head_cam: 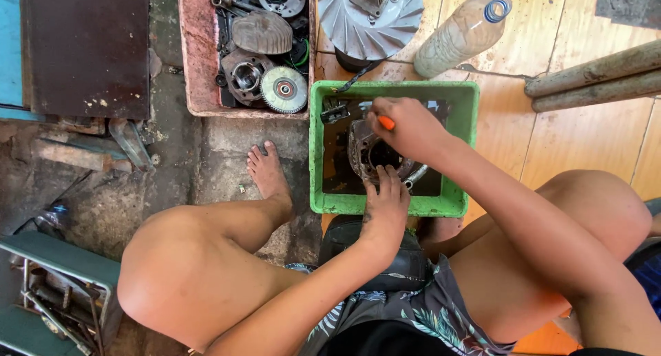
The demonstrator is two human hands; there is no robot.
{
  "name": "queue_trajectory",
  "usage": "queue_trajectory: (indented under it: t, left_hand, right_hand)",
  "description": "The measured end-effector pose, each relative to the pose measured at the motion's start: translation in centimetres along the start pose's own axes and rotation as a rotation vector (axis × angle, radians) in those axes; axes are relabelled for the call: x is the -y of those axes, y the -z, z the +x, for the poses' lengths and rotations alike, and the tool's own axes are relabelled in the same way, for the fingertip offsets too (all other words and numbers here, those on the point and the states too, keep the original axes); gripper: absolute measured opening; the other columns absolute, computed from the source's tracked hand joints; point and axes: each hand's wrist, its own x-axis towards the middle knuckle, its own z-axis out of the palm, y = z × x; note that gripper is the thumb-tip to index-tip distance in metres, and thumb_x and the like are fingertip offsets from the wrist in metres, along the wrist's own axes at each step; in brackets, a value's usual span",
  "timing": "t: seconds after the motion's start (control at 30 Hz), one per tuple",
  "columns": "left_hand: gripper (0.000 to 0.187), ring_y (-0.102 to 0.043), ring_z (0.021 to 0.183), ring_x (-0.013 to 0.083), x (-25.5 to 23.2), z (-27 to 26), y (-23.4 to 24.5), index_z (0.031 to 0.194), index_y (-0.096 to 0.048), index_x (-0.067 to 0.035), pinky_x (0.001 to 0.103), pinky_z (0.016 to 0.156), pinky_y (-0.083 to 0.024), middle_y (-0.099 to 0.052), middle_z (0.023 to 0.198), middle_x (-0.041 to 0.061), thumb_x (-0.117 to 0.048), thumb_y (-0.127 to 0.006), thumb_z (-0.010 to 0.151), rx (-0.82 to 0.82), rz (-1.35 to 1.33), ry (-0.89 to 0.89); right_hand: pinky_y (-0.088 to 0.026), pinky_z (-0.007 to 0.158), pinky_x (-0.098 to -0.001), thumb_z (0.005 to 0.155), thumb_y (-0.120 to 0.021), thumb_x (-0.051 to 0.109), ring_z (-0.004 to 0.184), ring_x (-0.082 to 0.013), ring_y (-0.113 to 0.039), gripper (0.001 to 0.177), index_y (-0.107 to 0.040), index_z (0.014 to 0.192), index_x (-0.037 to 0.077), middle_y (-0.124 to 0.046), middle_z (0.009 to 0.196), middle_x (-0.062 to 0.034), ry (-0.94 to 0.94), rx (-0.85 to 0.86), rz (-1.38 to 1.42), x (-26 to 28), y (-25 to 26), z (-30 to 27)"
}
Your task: Cleaning a motorcycle engine cylinder block with a brush in a basin of cleaning fluid
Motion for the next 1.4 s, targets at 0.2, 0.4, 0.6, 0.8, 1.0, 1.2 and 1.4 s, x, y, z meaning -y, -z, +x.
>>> queue_trajectory:
  t: [0.2,0.4,0.6,0.8,1.0,1.2,1.4]
  left_hand:
    - [0.073,-0.032,0.15,0.0509,-0.8,0.5,-1.0,0.153,-0.046,-0.013,0.072,0.112,-0.036,-0.033,0.159,0.034,-0.041,-0.074,0.092,0.025,-0.037,-0.001]
    - [0.068,-0.043,0.144,0.0448,-0.7,0.4,0.2,0.149,-0.053,-0.016,0.068,0.109,-0.041,-0.046,0.154,0.025,-0.035,-0.078,0.088,-0.016,-0.071,0.034]
    - [0.062,-0.051,0.137,0.0401,-0.7,1.1,0.0,0.139,-0.062,-0.012,0.064,0.106,-0.046,-0.055,0.147,0.022,-0.035,-0.081,0.085,-0.11,-0.079,0.13]
    - [0.07,-0.04,0.147,0.0407,-1.6,2.6,-2.1,0.154,-0.047,-0.015,0.071,0.116,-0.032,-0.041,0.16,0.021,-0.026,-0.076,0.092,0.119,-0.141,0.004]
    - [0.063,-0.052,0.137,0.0362,-1.8,1.3,-1.2,0.145,-0.058,-0.011,0.063,0.11,-0.045,-0.053,0.15,0.017,-0.033,-0.079,0.09,-0.077,-0.057,0.146]
    - [0.069,-0.047,0.14,0.0411,-1.9,2.5,-2.3,0.14,-0.06,-0.009,0.07,0.109,-0.04,-0.052,0.149,0.02,-0.046,-0.08,0.086,-0.112,-0.14,0.156]
    - [0.064,-0.055,0.133,0.0325,-1.9,1.7,-0.4,0.137,-0.065,-0.014,0.067,0.111,-0.038,-0.062,0.142,0.01,-0.049,-0.079,0.086,-0.066,-0.141,0.183]
  right_hand:
    - [-0.06,0.083,-0.045,0.095,-0.06,0.011,0.071,-0.0302,-0.074,0.017,-0.072,0.085,0.002,-0.075,0.077,-0.0182,-0.077,0.227,0.309,3.0,-0.9,-0.6]
    - [-0.06,0.077,-0.0436,0.09,-0.066,0.009,0.076,-0.0342,-0.076,0.01,-0.073,0.088,0.003,-0.075,0.078,-0.0165,-0.021,0.067,0.172,2.6,-3.6,0.0]
    - [-0.061,0.073,-0.0528,0.087,-0.069,0.02,0.081,-0.048,-0.073,0.015,-0.072,0.093,0.006,-0.07,0.079,-0.0252,-0.246,0.059,0.017,2.4,-5.6,1.6]
    - [-0.061,0.075,-0.0489,0.078,-0.075,0.025,0.084,-0.0429,-0.075,0.018,-0.073,0.081,0.007,-0.073,0.079,-0.0207,-0.37,0.227,0.001,2.5,-8.2,1.5]
    - [-0.061,0.072,-0.0526,0.081,-0.071,0.023,0.082,-0.0479,-0.073,0.018,-0.074,0.082,0.005,-0.072,0.077,-0.0257,-0.276,0.205,-0.025,2.7,-8.1,1.6]
    - [-0.06,0.071,-0.0526,0.09,-0.065,0.02,0.08,-0.0488,-0.073,0.019,-0.075,0.091,0.004,-0.071,0.079,-0.0279,-0.286,0.082,-0.041,2.9,-6.0,2.5]
    - [-0.061,0.072,-0.056,0.082,-0.069,0.022,0.084,-0.0505,-0.073,0.019,-0.076,0.084,0.004,-0.073,0.081,-0.0283,-0.347,0.295,-0.006,3.1,-8.8,1.5]
